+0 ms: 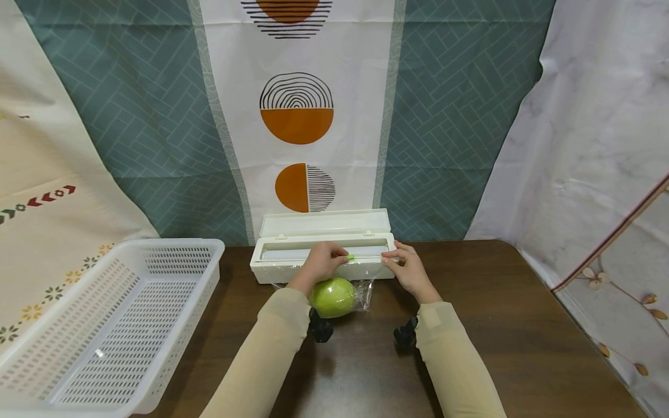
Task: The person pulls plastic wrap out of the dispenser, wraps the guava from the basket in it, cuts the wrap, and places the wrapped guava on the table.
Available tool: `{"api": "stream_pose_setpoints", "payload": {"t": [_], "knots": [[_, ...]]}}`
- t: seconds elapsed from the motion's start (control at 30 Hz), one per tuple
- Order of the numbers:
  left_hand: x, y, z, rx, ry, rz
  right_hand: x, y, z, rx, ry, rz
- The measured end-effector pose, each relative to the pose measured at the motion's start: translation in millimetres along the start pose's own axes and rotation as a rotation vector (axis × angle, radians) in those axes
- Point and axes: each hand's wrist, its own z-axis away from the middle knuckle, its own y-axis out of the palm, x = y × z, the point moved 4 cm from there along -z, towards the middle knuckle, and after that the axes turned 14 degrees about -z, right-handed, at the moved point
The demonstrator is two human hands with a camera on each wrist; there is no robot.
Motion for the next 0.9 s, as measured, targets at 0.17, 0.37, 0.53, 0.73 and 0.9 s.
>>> {"api": "stream_pose_setpoints", "payload": {"t": [0.17, 0.37, 0.53, 0.73, 0.9], "knots": [[-0.1, -2.1, 2.6, 0.001, -0.007, 0.010, -0.9, 0.2, -1.2, 0.001, -0.003, 0.001], [1.0, -3.5, 3.8, -0.003, -0.005, 0.004, -1.6, 0.0, -1.4, 0.005, -0.008, 0.009], [2.2, -3.2, 3.4, -0.006, -0.003, 0.007, -2.1, -0.6, -0.9, 0.003, 0.000, 0.005], [3.3, -3.8, 3.5, -0.005, -0.010, 0.011, -0.9, 0.0, -1.1, 0.003, -0.016, 0.014], [3.7, -4.3, 3.7, -0.002, -0.013, 0.009, -0.3, 0.5, -0.7, 0.004, -0.014, 0.009]]}}
